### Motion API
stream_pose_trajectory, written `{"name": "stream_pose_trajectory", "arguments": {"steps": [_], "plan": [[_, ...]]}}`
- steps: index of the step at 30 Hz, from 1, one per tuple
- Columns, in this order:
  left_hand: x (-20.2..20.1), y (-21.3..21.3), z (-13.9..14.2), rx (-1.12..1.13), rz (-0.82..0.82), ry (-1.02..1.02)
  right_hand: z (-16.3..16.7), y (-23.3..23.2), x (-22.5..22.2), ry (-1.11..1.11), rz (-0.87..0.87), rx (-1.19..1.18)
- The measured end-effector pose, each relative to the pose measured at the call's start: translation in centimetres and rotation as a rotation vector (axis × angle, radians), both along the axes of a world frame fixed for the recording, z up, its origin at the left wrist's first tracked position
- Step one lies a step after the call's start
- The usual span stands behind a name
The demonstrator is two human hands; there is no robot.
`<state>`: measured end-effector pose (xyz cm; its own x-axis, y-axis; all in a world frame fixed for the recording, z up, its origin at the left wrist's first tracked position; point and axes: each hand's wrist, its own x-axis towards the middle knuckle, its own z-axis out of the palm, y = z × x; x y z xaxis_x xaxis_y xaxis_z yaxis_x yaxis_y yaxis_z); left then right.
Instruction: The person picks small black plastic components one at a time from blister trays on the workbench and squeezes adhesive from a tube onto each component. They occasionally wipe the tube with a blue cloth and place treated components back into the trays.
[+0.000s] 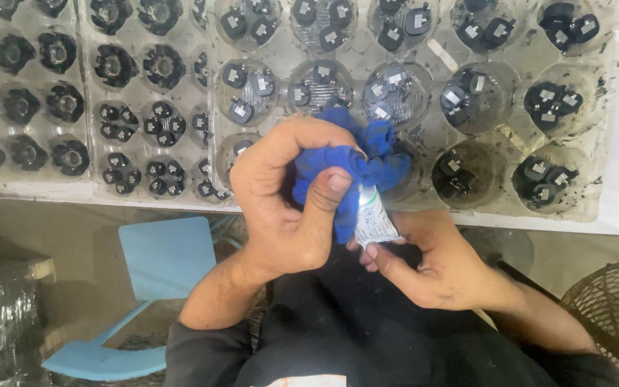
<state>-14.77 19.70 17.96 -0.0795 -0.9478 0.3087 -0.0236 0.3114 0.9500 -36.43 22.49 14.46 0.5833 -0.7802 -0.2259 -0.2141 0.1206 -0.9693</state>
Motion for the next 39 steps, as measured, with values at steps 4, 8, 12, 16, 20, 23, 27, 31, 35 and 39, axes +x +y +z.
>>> {"name": "stream_pose_trajectory", "arguments": {"steps": [4,8,12,16,20,23,27,31,35,39], "plan": [[0.1,0.4,-0.3,0.007,0.014,-0.023,-1.4,0.4,-0.1,-0.065,-0.037,0.266],[0.1,0.6,-0.7,-0.020,0.025,-0.030,-2.1,0.3,-0.5,-0.069,-0.034,0.410],[0.3,0.7,-1.1,0.034,0.035,0.033,-1.7,-0.3,-0.6,-0.139,0.059,0.287],[0.5,0.7,-1.6,0.063,0.053,0.077,-1.1,-0.8,-1.2,-0.223,0.107,-0.021],[0.3,0.8,-1.8,0.069,0.045,0.061,-1.6,-0.3,-1.4,-0.112,0.054,0.043],[0.1,0.8,-1.8,0.034,0.042,-0.001,-2.3,0.4,-1.3,-0.088,-0.043,0.247],[0.0,0.7,-1.8,0.020,0.047,0.006,-2.5,0.4,-1.5,-0.122,-0.013,0.318],[0.5,0.3,-2.6,0.147,0.037,0.151,-2.0,-0.3,-1.7,-0.242,0.186,0.086],[0.7,-0.1,-3.7,0.185,0.027,0.233,-2.3,-0.6,-1.3,-0.234,0.191,-0.025],[0.9,0.0,-4.2,0.216,0.034,0.299,-3.2,-0.1,-1.2,-0.320,0.176,-0.131]]}}
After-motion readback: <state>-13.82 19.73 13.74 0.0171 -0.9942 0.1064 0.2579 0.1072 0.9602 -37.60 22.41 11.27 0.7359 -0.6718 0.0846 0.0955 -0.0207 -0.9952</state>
